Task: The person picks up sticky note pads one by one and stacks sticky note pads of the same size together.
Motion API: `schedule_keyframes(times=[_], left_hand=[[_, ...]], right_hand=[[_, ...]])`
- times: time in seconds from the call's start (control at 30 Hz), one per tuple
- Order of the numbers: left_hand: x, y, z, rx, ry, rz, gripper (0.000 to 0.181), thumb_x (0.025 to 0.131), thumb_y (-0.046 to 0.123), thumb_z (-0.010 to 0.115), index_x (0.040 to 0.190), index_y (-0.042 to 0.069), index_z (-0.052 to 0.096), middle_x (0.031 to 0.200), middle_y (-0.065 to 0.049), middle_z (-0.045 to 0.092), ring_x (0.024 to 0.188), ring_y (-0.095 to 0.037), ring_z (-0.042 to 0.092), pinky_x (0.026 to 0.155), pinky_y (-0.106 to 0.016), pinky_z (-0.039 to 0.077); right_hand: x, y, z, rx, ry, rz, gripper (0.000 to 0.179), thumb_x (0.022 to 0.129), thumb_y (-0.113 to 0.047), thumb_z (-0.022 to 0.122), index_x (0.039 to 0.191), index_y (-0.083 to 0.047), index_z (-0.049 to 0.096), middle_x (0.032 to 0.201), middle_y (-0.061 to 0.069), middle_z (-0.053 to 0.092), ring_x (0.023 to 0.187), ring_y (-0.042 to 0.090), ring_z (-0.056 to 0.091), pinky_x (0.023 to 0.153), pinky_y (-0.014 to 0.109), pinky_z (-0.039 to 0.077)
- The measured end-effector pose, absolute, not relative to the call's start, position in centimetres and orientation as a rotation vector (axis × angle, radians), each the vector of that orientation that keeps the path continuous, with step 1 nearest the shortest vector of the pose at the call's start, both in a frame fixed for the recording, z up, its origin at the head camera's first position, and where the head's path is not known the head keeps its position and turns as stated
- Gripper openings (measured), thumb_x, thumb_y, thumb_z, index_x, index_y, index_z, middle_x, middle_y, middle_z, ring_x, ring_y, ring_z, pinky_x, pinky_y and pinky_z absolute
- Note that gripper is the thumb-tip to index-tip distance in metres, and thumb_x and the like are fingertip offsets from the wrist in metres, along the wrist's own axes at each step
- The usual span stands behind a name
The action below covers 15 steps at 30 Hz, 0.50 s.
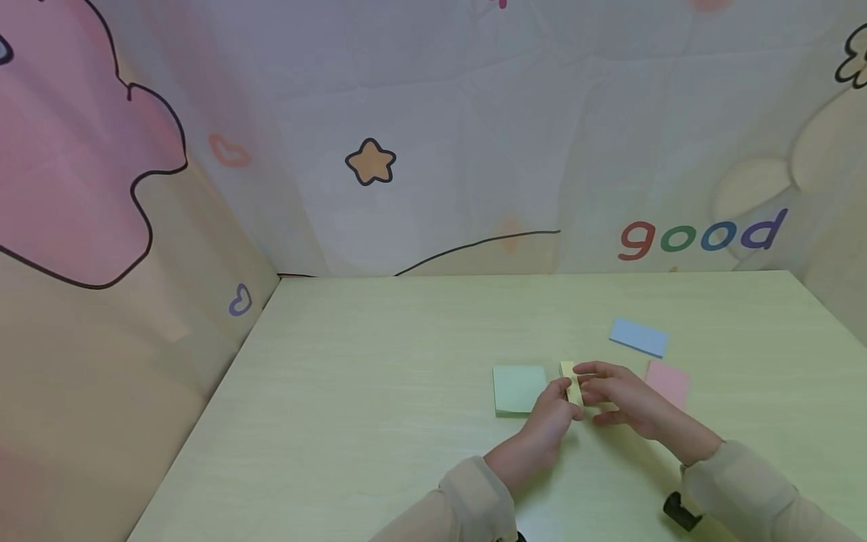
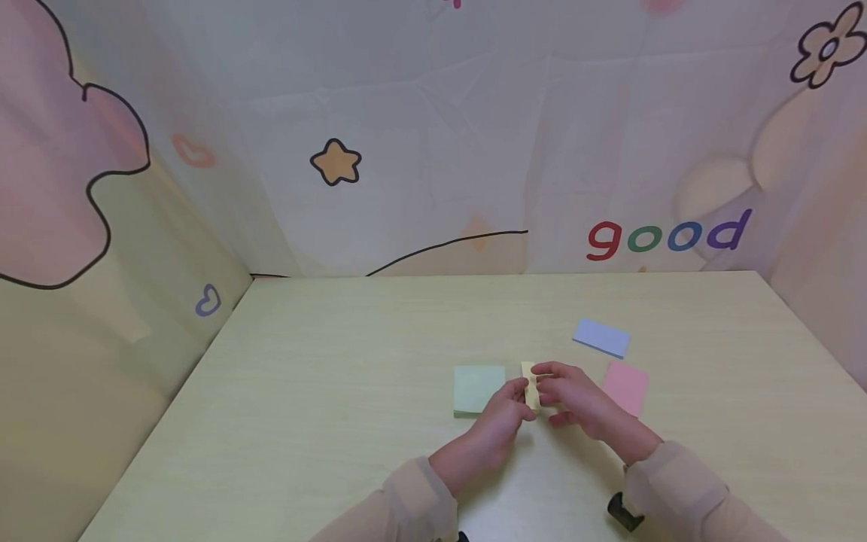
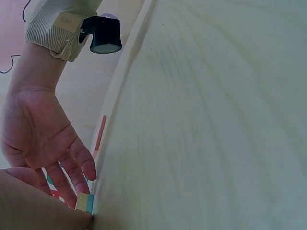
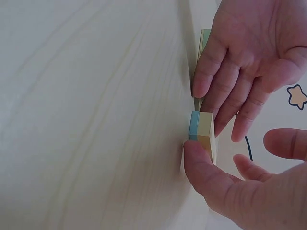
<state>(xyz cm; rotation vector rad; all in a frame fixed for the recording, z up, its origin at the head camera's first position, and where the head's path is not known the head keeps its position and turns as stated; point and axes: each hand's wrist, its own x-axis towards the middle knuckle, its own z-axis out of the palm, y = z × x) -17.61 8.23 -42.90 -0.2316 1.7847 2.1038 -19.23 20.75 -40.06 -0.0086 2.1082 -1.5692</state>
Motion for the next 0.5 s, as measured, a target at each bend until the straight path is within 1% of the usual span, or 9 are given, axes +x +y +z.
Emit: schedule_keyframes(times=[0.37, 0.5], left_hand=[[-17.54, 8.21, -42.90, -0.230, 1.805, 2.089, 0.057, 0.067, -0.009, 0.047, 0.123, 0.004, 0.045, 0.137, -0.016, 0.036, 0.130, -0.030, 0.028, 0.105, -0.049, 0.021], [-17.56, 8.27, -42.92, -0.235, 1.813, 2.092, 0.058, 0.067, -0.008, 0.047, 0.123, 0.004, 0.044, 0.137, -0.015, 0.037, 0.129, -0.029, 0.029, 0.104, -0.050, 0.021]], right_hand=[[-19.22, 20.74, -40.07, -0.003, 2.100, -1.573, 0.048, 0.089, -0.015, 0.040, 0.131, 0.005, 0.029, 0.134, 0.028, 0.029, 0.102, 0.027, 0.049, 0.073, 0.035, 0.048], [-19.34, 20.67, -40.17, -0.012, 2.124, -1.561, 0.048, 0.088, -0.014, 0.041, 0.131, 0.005, 0.029, 0.130, 0.028, 0.032, 0.096, 0.023, 0.049, 0.071, 0.031, 0.047]])
